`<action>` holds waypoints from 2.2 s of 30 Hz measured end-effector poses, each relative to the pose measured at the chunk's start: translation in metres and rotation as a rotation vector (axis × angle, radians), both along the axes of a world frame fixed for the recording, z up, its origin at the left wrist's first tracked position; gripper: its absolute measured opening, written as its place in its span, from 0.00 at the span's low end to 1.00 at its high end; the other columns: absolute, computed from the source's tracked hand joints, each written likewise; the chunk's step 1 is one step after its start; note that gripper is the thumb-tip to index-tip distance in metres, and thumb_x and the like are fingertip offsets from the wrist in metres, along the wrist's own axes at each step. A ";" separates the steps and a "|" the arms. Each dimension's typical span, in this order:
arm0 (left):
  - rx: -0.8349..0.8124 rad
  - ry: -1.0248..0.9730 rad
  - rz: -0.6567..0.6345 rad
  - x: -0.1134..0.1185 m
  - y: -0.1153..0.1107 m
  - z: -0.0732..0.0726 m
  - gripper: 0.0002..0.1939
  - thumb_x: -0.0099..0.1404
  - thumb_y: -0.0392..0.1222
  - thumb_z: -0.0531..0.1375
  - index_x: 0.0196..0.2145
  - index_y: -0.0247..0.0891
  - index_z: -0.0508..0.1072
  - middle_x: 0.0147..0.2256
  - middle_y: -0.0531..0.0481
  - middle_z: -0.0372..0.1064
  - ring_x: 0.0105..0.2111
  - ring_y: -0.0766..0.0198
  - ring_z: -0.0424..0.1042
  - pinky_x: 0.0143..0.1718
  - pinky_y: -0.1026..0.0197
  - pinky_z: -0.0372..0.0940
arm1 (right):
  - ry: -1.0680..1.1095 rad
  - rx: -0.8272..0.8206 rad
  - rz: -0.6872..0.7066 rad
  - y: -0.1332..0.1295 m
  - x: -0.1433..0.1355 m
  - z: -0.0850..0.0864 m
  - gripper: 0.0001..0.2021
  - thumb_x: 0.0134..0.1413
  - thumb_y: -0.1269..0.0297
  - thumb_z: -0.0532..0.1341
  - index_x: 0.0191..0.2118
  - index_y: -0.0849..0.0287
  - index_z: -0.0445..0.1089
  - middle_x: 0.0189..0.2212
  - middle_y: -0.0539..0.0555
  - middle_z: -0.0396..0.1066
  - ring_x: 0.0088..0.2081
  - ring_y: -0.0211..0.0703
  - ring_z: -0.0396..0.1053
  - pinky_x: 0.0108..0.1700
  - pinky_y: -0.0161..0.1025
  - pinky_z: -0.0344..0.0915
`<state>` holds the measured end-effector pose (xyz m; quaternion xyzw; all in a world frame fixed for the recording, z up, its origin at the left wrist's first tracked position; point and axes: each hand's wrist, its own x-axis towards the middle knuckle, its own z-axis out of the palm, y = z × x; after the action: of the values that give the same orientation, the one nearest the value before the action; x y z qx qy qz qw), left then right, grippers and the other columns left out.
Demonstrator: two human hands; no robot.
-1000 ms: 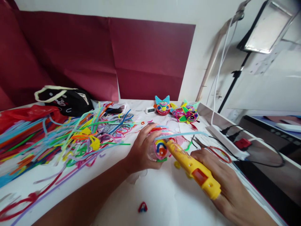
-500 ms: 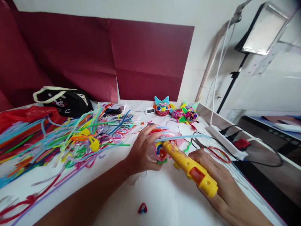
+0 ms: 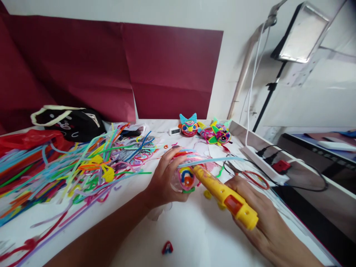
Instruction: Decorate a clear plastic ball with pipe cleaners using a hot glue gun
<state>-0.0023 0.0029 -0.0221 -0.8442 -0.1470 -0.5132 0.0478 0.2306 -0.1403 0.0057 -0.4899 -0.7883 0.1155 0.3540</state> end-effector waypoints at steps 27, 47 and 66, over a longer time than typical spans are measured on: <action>-0.006 -0.030 0.051 0.001 0.000 0.005 0.47 0.45 0.42 0.69 0.61 0.37 0.58 0.60 0.32 0.59 0.59 0.38 0.63 0.58 0.38 0.63 | 0.054 0.010 -0.044 -0.001 -0.006 0.002 0.04 0.66 0.62 0.51 0.42 0.54 0.60 0.38 0.53 0.64 0.38 0.45 0.64 0.38 0.42 0.61; -0.007 -0.017 0.029 0.002 -0.003 0.007 0.44 0.47 0.42 0.67 0.60 0.39 0.57 0.60 0.32 0.58 0.59 0.39 0.63 0.56 0.38 0.64 | 0.080 0.030 -0.017 0.004 -0.014 0.001 0.04 0.66 0.62 0.51 0.41 0.54 0.60 0.37 0.53 0.64 0.37 0.45 0.62 0.37 0.42 0.60; -0.024 -0.049 0.067 0.002 -0.002 0.005 0.46 0.44 0.43 0.68 0.61 0.40 0.57 0.59 0.33 0.60 0.59 0.38 0.64 0.57 0.38 0.64 | 0.081 0.102 -0.087 -0.002 -0.006 0.001 0.07 0.67 0.59 0.50 0.40 0.53 0.62 0.34 0.52 0.66 0.33 0.43 0.66 0.32 0.40 0.65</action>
<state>-0.0004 0.0011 -0.0168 -0.8264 -0.1827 -0.5302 0.0511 0.2251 -0.1423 0.0072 -0.4997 -0.7563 0.0794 0.4148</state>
